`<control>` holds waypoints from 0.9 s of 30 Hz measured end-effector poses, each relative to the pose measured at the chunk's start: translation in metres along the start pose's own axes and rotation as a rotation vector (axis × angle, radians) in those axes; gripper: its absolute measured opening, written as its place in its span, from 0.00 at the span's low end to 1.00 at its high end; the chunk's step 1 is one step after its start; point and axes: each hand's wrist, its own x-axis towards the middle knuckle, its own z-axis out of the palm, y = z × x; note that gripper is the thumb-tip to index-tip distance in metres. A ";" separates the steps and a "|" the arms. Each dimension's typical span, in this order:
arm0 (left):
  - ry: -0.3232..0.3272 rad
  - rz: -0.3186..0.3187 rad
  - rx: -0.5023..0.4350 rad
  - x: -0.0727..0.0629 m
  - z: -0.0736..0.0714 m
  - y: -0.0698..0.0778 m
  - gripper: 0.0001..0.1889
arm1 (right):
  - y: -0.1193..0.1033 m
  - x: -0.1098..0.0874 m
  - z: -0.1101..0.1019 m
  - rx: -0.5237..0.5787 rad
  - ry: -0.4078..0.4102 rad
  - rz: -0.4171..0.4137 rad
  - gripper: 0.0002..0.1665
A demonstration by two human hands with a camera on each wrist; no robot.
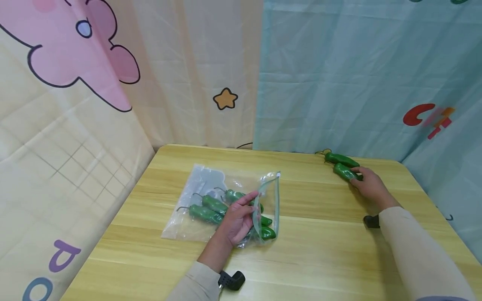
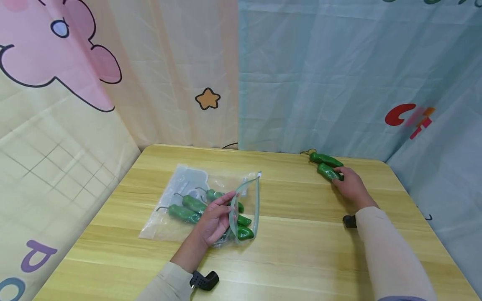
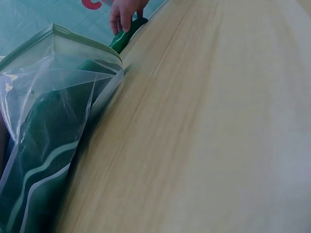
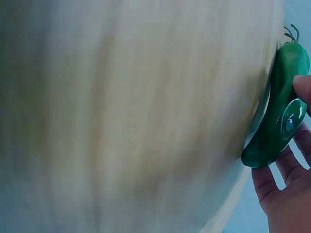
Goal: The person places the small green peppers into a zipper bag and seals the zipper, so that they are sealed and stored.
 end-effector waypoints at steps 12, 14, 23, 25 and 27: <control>0.000 0.001 -0.004 -0.001 0.000 0.000 0.23 | 0.000 -0.006 0.001 -0.026 0.014 -0.018 0.31; -0.004 0.000 -0.005 -0.001 0.000 0.000 0.23 | 0.000 -0.007 0.001 -0.039 0.010 -0.020 0.31; 0.002 0.002 -0.004 -0.001 0.000 0.000 0.23 | -0.019 -0.019 0.003 0.053 -0.013 -0.054 0.31; 0.004 0.001 -0.002 -0.001 0.000 0.000 0.23 | -0.023 -0.021 0.003 0.067 -0.021 -0.056 0.32; 0.003 0.000 -0.001 -0.001 0.000 0.000 0.23 | -0.027 -0.024 0.004 0.085 -0.033 -0.056 0.32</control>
